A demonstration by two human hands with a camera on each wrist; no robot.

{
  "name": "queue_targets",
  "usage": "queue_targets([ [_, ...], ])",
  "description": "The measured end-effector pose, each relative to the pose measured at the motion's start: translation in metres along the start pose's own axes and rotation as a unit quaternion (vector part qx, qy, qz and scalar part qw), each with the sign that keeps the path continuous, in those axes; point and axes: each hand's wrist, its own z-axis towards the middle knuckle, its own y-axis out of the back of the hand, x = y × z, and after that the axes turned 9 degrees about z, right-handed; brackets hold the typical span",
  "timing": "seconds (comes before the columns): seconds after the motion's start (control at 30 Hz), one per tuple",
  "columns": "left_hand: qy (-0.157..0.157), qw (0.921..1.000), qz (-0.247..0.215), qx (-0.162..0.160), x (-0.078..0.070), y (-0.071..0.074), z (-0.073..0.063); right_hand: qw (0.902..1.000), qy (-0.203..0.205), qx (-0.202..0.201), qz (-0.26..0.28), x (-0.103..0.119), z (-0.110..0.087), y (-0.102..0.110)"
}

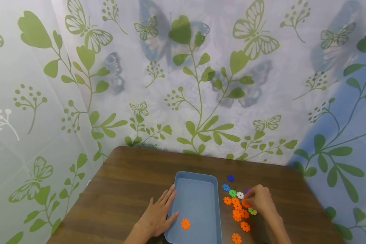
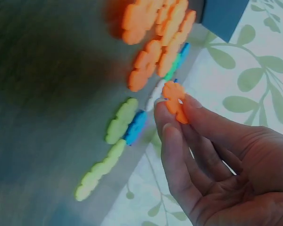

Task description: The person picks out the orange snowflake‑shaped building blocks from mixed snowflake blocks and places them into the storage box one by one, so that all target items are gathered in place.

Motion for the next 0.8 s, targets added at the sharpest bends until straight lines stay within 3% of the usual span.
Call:
queue_targets([
  [0.33,0.001,1.0000,0.003,0.001,0.001,-0.001,0.003,0.9943,0.103,-0.025,0.005,0.043,-0.011,0.011],
  [0.8,0.004,1.0000,0.006,0.004,0.002,-0.003,0.003,0.9848,0.167,-0.004,0.049,0.107,-0.029,0.013],
])
